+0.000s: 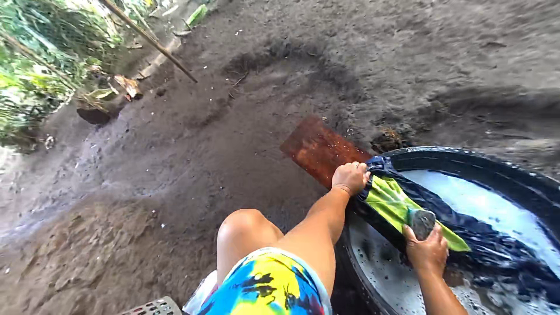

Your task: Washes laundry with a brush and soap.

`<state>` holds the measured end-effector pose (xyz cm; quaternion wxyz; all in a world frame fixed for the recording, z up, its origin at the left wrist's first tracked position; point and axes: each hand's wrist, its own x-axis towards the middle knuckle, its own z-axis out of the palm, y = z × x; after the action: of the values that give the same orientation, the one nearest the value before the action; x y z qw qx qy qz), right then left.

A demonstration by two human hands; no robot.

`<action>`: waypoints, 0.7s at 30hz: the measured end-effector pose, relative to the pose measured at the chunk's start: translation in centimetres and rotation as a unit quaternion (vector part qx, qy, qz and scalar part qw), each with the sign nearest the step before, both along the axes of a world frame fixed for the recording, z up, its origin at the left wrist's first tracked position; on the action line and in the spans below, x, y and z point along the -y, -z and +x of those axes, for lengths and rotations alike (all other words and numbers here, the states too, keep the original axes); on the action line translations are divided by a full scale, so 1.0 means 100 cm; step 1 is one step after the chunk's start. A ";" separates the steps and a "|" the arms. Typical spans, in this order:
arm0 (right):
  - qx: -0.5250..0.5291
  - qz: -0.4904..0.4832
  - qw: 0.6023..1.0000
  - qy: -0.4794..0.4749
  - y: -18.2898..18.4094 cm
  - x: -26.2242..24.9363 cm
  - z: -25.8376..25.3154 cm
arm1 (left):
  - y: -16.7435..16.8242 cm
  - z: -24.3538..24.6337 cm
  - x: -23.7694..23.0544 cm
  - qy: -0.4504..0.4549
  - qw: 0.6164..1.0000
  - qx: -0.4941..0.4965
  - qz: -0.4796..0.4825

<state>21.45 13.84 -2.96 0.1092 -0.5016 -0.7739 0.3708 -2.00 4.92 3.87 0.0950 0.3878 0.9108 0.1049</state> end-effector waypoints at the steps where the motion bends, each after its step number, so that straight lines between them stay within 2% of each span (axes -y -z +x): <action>1: 0.001 0.003 1.000 0.001 0.001 0.000 0.000 | 0.000 0.000 0.000 0.001 1.000 0.000 0.001; 21: 0.003 0.007 1.000 0.007 0.005 -0.002 0.001 | -0.001 0.003 0.001 0.006 1.000 -0.021 -0.001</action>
<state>21.56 14.04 -3.42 0.1125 -0.5073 -0.7733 0.3634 -1.69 4.85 3.95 0.0771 0.3952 0.9104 0.0954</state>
